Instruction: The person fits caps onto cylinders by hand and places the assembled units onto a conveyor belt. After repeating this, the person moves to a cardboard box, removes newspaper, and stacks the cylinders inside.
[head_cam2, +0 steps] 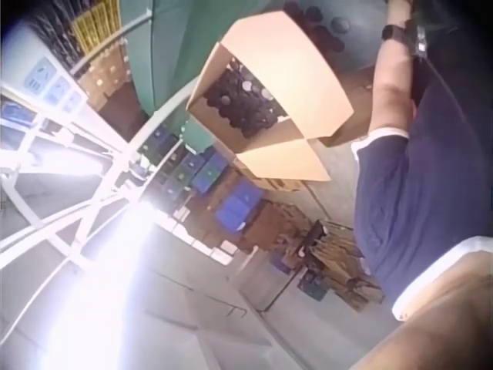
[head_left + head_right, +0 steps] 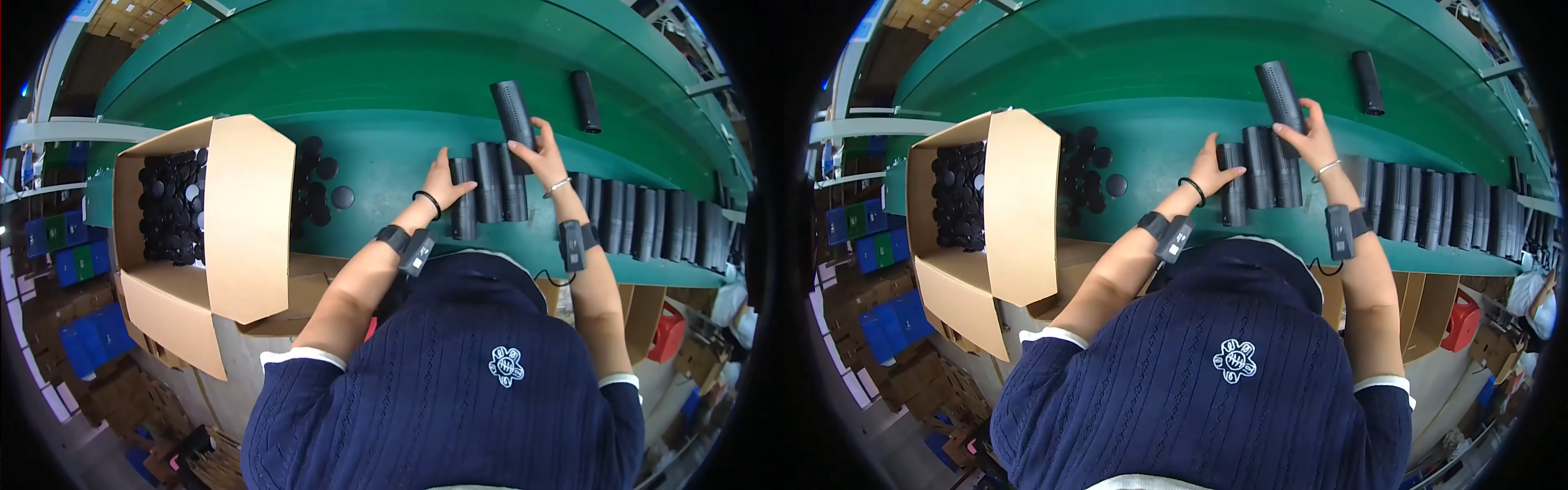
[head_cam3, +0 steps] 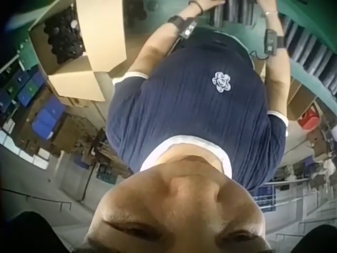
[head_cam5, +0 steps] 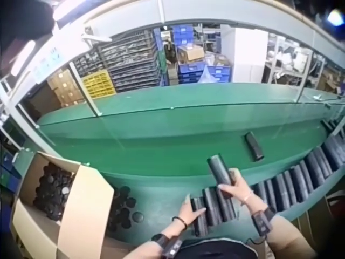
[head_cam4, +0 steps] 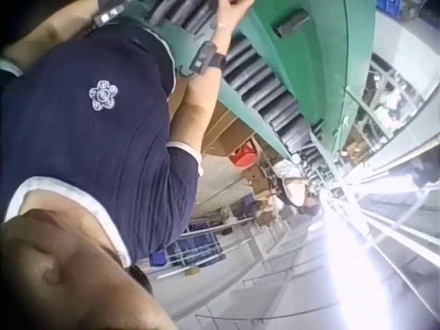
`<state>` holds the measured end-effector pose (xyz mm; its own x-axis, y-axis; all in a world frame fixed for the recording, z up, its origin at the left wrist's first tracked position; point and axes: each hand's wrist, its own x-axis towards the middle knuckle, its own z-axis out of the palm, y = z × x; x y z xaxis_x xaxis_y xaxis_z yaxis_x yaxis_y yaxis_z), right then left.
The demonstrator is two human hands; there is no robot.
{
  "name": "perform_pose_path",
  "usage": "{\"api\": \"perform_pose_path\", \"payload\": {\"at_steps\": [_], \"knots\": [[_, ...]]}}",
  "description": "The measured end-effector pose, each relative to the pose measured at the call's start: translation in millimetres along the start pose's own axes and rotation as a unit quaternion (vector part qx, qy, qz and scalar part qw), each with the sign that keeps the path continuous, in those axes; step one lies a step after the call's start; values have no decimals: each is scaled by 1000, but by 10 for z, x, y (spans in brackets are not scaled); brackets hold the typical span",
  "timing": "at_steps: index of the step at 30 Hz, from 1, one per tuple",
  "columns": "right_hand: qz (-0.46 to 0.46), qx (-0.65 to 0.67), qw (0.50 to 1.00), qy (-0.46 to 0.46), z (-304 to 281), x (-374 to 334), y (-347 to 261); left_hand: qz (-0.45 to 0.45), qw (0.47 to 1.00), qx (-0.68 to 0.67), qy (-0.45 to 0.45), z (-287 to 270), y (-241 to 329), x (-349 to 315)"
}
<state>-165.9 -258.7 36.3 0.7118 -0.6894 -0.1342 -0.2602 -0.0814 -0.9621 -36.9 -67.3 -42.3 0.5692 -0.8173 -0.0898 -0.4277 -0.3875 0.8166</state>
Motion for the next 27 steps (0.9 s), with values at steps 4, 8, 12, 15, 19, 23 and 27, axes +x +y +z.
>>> {"api": "perform_pose_path", "payload": {"at_steps": [4,8,12,15,19,23,27], "knots": [[8,-215,972,92,-467,415,299,-44,955,-280,-92,-230,69,-138],[-1,-290,947,137,-593,860,521,35,985,-158,-64,-807,418,-458],[29,-329,938,109,-531,1299,616,66,988,-137,-26,-902,350,-618],[23,-384,920,73,-460,1457,732,53,979,-194,-17,-887,282,-687],[-123,-540,822,134,126,1231,371,-25,967,-253,-11,-1034,283,-957],[-176,-289,918,-205,1303,609,-164,-66,934,-350,22,-1114,78,-1282],[-309,-294,847,-318,2331,241,-59,-119,930,-341,67,-1328,-16,-1575]]}}
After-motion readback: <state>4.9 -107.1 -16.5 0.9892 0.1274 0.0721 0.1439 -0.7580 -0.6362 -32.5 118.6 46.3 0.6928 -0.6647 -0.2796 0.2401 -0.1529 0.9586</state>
